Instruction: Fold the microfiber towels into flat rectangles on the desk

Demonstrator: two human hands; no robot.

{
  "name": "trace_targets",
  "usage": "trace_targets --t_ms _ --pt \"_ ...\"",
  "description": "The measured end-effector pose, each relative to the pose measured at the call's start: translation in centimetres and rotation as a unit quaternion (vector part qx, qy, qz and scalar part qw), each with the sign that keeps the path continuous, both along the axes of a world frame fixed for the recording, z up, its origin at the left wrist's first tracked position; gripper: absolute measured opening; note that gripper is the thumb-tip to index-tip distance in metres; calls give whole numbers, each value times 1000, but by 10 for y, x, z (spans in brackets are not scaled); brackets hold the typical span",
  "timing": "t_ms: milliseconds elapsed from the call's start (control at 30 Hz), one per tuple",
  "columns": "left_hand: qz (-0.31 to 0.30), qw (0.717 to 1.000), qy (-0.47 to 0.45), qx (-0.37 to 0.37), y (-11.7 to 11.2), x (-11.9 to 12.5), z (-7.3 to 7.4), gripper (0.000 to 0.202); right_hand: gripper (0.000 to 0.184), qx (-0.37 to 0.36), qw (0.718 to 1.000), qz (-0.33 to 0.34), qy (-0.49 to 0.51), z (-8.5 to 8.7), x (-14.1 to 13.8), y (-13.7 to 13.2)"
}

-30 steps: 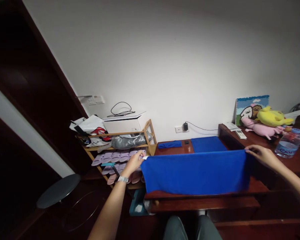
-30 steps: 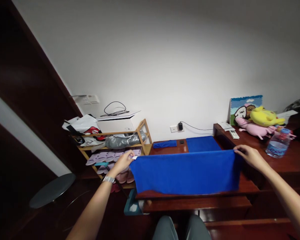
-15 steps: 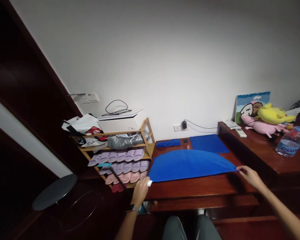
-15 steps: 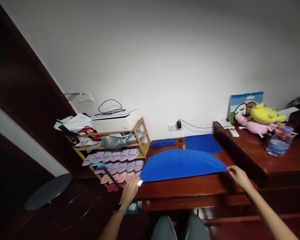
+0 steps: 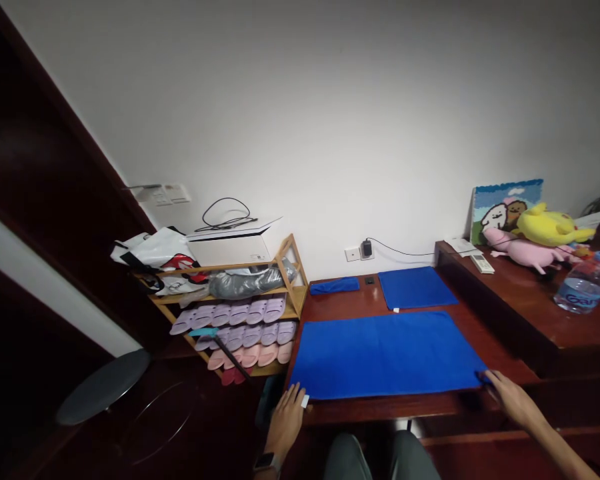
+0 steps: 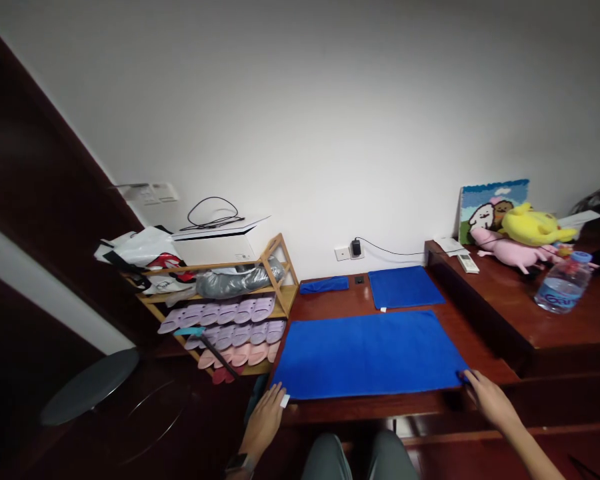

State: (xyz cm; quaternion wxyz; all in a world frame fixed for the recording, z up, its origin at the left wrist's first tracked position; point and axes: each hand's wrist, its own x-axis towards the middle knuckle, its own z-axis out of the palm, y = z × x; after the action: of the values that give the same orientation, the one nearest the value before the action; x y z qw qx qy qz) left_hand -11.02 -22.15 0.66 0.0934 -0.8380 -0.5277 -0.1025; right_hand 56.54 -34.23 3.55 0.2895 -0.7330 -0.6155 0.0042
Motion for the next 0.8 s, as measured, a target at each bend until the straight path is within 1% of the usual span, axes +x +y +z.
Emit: trace_targets --t_ms 100,200,300,400,500,567,633,733,800 --pt "-4 1000 5 5 -4 1 -1 48 32 -21 999 37 22 -9 4 -1" --pt "-22 1000 0 10 -11 2 1 47 36 -27 999 25 -6 -23 11 5" --pt "-40 999 -18 23 -21 3 5 51 46 -30 998 6 -56 -31 12 20" --pt "-42 997 -57 29 -29 6 12 56 52 -27 997 17 -70 -28 -7 48" --pt "-30 993 -106 29 -25 12 23 57 56 -32 996 60 -50 -19 -41 88" --pt "-18 989 -141 30 -11 19 32 50 57 -40 995 88 -38 -14 -67 119" --pt "-12 986 -165 27 13 27 39 43 58 -49 993 104 -37 -12 -91 150" --pt "-28 986 -164 17 63 44 45 41 60 -78 989 118 -48 -12 -124 194" --pt "-34 989 -146 4 101 55 45 42 61 -112 985 122 -54 -16 -144 218"
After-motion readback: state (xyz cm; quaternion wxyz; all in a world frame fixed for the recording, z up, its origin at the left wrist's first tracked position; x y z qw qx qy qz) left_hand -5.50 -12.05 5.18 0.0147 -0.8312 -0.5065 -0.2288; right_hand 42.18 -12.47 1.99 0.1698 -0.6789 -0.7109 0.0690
